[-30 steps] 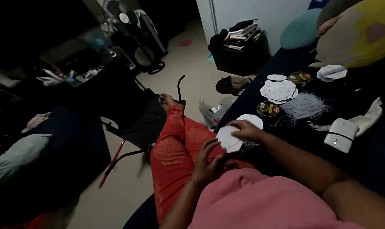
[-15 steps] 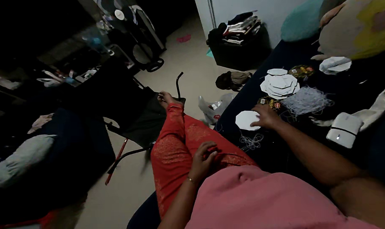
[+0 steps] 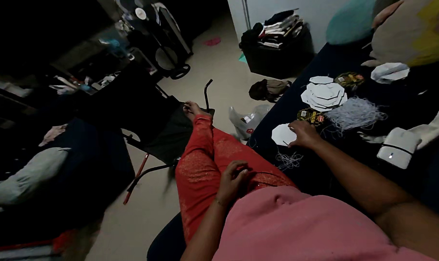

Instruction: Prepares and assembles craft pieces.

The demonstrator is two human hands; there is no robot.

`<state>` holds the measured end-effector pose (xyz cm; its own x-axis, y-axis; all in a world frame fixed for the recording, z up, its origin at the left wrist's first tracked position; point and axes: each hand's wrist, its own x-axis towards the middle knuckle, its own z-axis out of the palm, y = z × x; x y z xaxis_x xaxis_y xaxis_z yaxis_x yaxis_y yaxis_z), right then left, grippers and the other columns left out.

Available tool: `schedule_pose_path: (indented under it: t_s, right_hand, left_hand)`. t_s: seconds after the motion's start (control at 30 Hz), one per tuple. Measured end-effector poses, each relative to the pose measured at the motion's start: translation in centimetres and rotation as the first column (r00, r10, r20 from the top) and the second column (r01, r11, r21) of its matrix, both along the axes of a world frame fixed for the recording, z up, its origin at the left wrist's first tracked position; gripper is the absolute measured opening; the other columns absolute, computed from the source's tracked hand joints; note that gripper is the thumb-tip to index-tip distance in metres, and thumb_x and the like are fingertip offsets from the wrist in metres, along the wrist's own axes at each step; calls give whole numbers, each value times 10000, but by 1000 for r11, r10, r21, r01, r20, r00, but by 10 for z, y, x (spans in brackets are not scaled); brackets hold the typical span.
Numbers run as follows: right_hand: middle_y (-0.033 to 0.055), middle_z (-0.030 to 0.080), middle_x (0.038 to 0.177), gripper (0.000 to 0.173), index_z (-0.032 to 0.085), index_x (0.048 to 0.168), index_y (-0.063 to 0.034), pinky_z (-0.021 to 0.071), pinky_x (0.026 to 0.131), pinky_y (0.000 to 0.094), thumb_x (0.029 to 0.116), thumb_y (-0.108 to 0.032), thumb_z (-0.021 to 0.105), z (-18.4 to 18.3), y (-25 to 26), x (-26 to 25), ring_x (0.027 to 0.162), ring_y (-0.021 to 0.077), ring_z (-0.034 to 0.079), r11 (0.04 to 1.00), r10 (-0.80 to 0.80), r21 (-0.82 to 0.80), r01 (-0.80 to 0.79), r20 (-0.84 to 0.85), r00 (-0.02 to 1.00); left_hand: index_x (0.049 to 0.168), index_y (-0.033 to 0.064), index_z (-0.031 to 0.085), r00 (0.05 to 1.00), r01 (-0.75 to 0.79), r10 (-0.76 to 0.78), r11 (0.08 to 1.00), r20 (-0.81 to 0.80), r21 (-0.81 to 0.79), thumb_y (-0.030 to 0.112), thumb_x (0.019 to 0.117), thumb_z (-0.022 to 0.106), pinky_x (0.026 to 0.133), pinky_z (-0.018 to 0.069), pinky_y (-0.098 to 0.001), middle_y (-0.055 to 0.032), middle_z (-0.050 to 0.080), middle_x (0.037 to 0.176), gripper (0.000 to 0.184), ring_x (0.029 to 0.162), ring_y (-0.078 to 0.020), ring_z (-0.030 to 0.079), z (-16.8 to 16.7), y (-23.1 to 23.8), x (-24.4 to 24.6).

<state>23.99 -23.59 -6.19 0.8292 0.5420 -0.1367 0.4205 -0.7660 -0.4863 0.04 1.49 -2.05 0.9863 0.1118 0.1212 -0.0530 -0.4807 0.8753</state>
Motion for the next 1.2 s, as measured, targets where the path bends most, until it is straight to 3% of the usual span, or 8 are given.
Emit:
schedule_pose_path:
  t_s: [0.2,0.47,0.57,0.73,0.9,1.0,1.1,1.2]
  right_hand:
    - [278,489,1478,793,598,1390,-32,354,1062,705,733,-333,926,-4,-2,0,1376,500,422,997,9,73,-11,35,999]
    - [217,643,1301,672,668,1294,-26,410,1059,640,756,-354,900,19,7,-29,1259,462,529,894,35,434,-111,180,983]
    - [239,672,1223,486,665,1282,13,460,1026,600,841,-141,802,21,23,-51,1187,460,586,851,132,471,-231,233,963]
    - [234,636,1329,550,569,1403,-11,442,1079,590,895,-87,768,2,43,-48,1245,409,602,941,284,242,-235,-194,939]
    - [235,685,1222,375,654,1298,-15,481,1006,604,924,17,655,2,39,-53,1147,414,650,945,167,310,-107,-174,971]
    - [220,715,1127,277,698,1205,10,519,967,574,936,-51,689,10,33,-53,1064,367,686,853,103,520,-38,-97,990]
    - [123,714,959,270,695,1141,16,581,788,381,886,-65,736,29,33,-61,826,174,681,675,102,738,30,-133,986]
    - [66,715,905,261,683,1140,9,582,726,272,891,-47,739,43,45,-77,753,74,668,585,173,805,98,-243,954]
  left_hand:
    - [1225,-64,649,1000,-12,12,1000,-24,-7,65,990,584,940,561,-293,-172,628,1301,276,1140,-157,647,2,0,1]
    - [1317,-85,576,998,-41,36,994,-57,-101,79,1005,566,955,563,-331,-187,642,1292,352,1134,-177,663,5,-4,4]
    - [1434,-78,466,991,-57,41,990,-126,-126,103,1010,566,966,552,-340,-186,637,1279,472,1143,-187,650,10,-10,11]
    - [1488,-42,413,943,-109,72,989,-324,-97,79,1012,584,923,559,-340,-180,631,1291,520,1108,-190,655,14,-10,14]
    - [1407,-57,509,940,-150,105,982,-325,-117,63,1003,590,902,566,-318,-164,666,1234,430,1065,-162,673,14,-7,11]
    - [1375,-67,542,952,-130,95,986,-290,-102,73,1004,589,910,560,-308,-169,663,1225,399,1052,-157,669,17,-9,11]
    - [1382,-59,541,967,-120,81,982,-244,-149,90,1005,589,901,564,-312,-159,659,1234,409,1056,-155,666,19,-12,13]
    - [1324,-74,566,989,-99,66,960,-134,-263,45,980,600,823,571,-269,-104,678,1159,366,962,-95,666,20,-15,12]
